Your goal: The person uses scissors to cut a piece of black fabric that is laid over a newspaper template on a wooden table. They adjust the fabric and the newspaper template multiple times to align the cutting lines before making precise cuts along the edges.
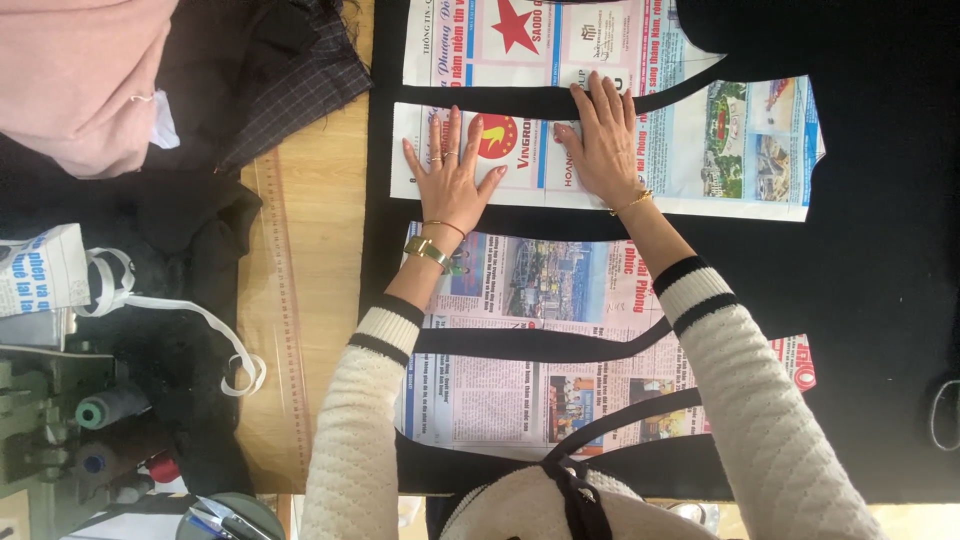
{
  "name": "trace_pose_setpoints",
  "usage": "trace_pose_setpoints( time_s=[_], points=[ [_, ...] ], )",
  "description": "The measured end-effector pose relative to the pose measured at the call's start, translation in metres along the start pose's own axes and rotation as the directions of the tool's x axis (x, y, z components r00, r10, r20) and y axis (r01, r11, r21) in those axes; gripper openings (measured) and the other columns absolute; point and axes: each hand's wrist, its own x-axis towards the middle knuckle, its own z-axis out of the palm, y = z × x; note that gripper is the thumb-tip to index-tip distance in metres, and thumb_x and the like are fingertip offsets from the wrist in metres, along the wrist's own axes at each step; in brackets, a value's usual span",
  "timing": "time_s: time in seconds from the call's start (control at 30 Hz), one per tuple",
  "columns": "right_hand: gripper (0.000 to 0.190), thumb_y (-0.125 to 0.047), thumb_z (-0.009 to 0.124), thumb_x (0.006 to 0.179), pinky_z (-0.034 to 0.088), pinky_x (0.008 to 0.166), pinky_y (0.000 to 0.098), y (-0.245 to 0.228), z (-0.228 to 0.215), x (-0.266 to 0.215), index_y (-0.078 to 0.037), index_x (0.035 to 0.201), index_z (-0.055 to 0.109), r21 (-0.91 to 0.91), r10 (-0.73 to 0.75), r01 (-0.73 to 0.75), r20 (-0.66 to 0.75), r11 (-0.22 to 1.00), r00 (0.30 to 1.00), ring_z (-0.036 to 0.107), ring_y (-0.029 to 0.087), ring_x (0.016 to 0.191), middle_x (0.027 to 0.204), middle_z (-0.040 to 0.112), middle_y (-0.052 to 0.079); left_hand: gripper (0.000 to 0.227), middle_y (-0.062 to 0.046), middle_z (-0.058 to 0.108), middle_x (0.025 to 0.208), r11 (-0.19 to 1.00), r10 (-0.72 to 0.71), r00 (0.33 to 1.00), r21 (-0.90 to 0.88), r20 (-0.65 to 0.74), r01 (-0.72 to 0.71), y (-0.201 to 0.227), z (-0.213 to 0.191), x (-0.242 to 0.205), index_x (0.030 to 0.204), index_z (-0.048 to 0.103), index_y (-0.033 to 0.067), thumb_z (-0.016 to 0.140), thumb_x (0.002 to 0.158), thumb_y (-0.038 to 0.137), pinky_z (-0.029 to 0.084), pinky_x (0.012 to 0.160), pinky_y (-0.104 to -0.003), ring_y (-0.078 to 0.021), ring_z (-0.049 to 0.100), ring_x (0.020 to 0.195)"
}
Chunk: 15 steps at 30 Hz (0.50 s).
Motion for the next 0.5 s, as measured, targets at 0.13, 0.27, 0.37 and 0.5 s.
trace_pose_setpoints(
  time_s=[0.13,0.27,0.37,0.5],
  points=[
    [0.056,-0.044,0.047,0.111,0.013,0.123,0.0555,-0.0005,0.0001,-0.0036,-0.008,0.153,0.043,-0.013,0.013,-0.013,0.003,1.000,1.000,0.025,0.038,0.152,0.164,0.031,0.019,0.080,-0.008,0.006,0.171,1.000,0.008,1.000,0.013,-0.008,-0.008,-0.0002,0.0018,-0.0016,0.165,0.012,0.0283,0.045,0.104,0.070,0.009,0.121,-0.068,-0.0332,0.006,0.158],
    [0.054,-0.040,0.052,0.109,0.015,0.122,0.0556,0.0001,0.0004,-0.0022,-0.008,0.152,0.043,-0.035,0.003,-0.004,-0.009,0.999,1.000,0.028,0.039,0.151,0.163,0.033,0.020,0.080,-0.008,0.005,0.171,1.000,0.011,1.000,0.010,-0.009,-0.011,0.0012,-0.0005,-0.0009,0.165,0.012,0.0280,0.044,0.105,0.070,0.008,0.120,-0.069,-0.0334,0.006,0.158],
    [0.056,-0.046,0.049,0.109,0.015,0.123,0.0582,-0.0033,-0.0037,-0.0053,-0.007,0.150,0.047,-0.008,-0.001,0.001,-0.050,1.000,0.999,0.027,0.040,0.151,0.164,0.029,0.022,0.080,-0.007,0.001,0.172,1.000,0.016,1.000,0.003,0.016,-0.016,0.0014,-0.0039,-0.0021,0.165,0.009,0.0279,0.038,0.105,0.071,0.004,0.120,-0.071,-0.0327,0.002,0.158],
    [0.055,-0.044,0.053,0.110,0.013,0.122,0.0628,0.0031,-0.0013,-0.0077,-0.007,0.149,0.050,-0.045,-0.057,0.052,-0.123,0.998,0.991,0.028,0.044,0.151,0.163,0.027,0.023,0.080,-0.006,0.001,0.172,1.000,0.024,0.999,-0.001,0.028,-0.024,0.0022,-0.0038,-0.0018,0.165,0.007,0.0271,0.038,0.105,0.070,0.004,0.119,-0.071,-0.0337,0.001,0.158]
  ],
)
